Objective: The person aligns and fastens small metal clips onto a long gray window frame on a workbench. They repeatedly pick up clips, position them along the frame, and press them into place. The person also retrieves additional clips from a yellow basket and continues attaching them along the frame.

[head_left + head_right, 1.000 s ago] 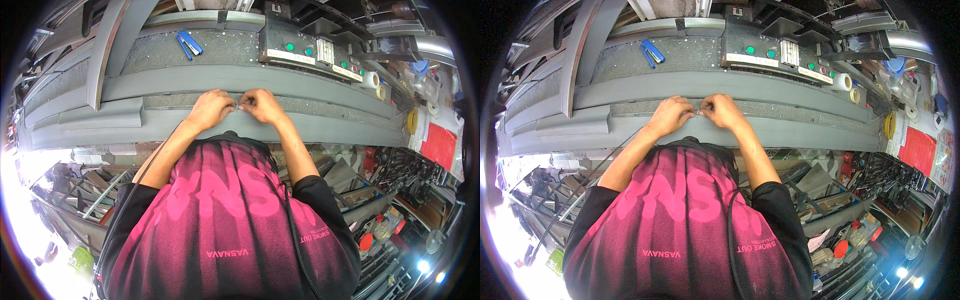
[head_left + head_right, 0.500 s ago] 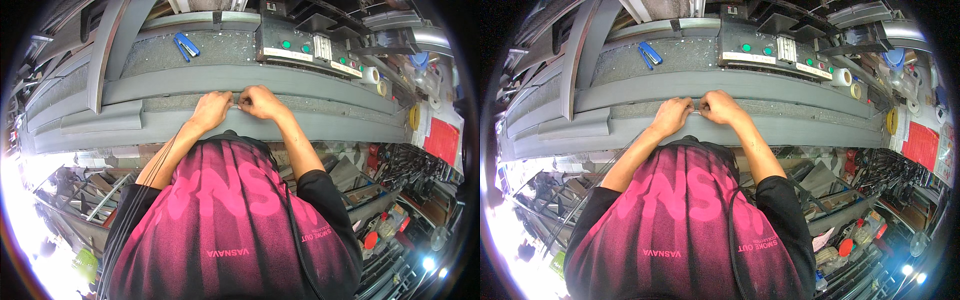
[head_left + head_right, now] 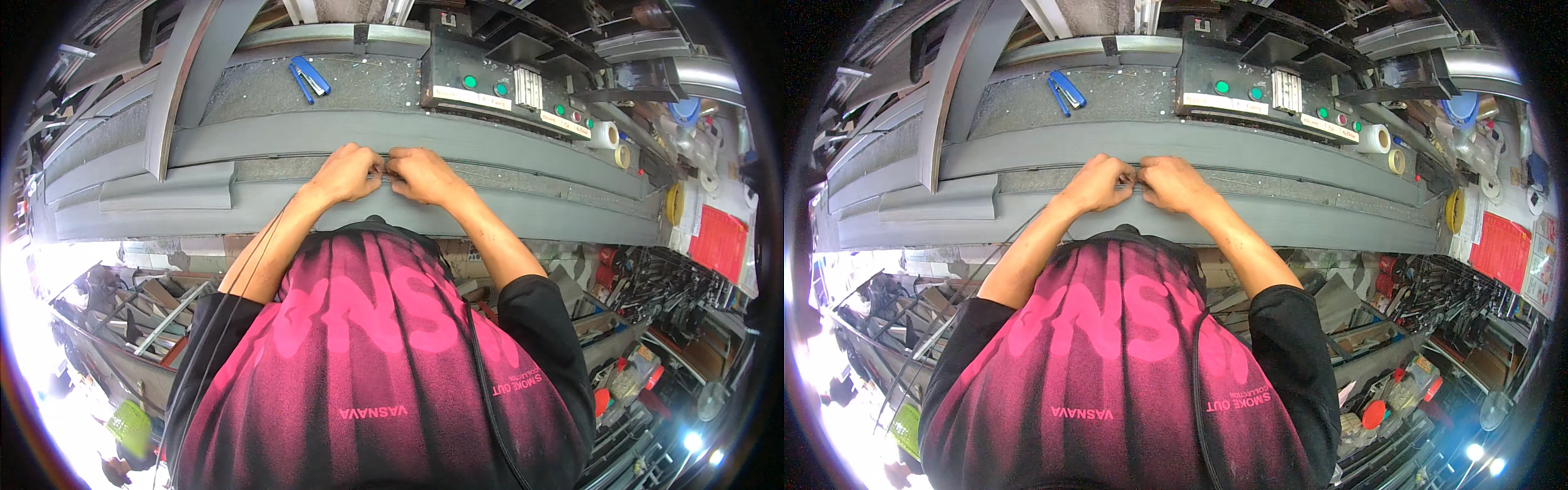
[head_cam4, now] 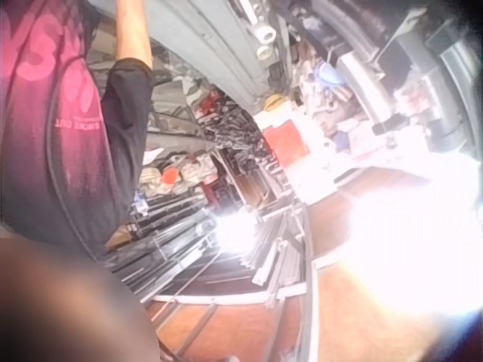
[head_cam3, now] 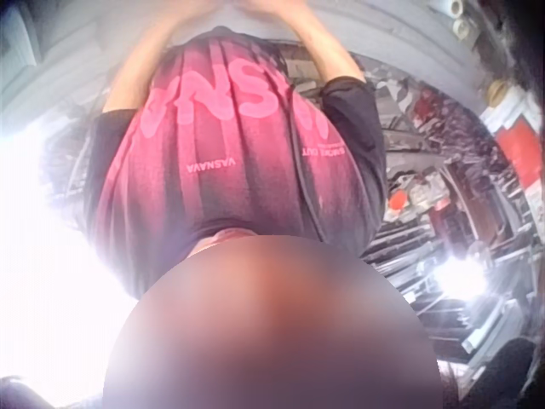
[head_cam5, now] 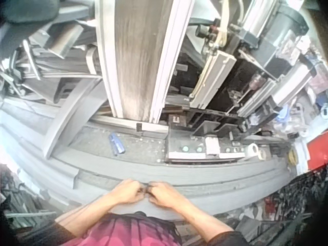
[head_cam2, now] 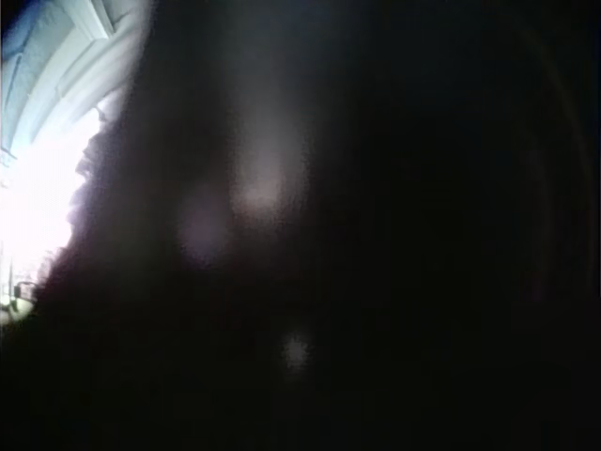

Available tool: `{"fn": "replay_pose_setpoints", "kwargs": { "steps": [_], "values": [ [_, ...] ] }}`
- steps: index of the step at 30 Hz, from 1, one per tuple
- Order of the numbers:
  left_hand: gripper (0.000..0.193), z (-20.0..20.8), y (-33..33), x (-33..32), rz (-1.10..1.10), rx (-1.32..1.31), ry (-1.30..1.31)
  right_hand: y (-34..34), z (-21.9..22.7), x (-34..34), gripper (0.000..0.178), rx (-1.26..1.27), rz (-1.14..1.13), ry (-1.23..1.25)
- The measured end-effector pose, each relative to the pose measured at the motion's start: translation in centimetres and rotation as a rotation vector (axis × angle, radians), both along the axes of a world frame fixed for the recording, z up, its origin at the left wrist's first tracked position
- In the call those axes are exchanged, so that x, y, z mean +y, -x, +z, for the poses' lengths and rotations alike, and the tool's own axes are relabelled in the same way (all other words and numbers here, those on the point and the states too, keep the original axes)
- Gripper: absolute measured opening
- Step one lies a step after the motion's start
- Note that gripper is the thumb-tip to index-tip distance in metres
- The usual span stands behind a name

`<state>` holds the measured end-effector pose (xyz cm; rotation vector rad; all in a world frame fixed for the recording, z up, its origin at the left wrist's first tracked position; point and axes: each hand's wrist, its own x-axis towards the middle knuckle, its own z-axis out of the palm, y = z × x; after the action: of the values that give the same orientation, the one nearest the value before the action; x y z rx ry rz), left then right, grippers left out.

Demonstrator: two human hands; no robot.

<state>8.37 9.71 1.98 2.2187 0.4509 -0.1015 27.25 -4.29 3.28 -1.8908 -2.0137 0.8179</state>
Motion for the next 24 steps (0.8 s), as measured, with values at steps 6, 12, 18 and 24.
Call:
{"fn": "replay_pose_setpoints", "kwargs": {
  "steps": [6, 12, 18, 24],
  "values": [
    [0.021, 1.0, -0.7, 0.4, -0.065, 0.018, -0.062, 0.2, -0.3, -0.7, 0.017, 0.011, -0.053, -0.003],
    [0.017, 0.5, -1.2, -0.4, -0.106, 0.067, -0.182, 0.8, -1.7, -1.4, 0.018, 0.040, -0.129, -0.027],
    [0.016, -0.7, -0.9, -1.6, -0.027, 0.058, -0.218, 1.3, -3.1, -0.9, 0.015, -0.002, -0.193, 0.008],
    [0.015, -1.0, -0.7, -2.6, 0.024, 0.035, -0.264, 2.6, -3.4, -1.1, 0.012, -0.013, -0.297, -0.023]
  ]
}}
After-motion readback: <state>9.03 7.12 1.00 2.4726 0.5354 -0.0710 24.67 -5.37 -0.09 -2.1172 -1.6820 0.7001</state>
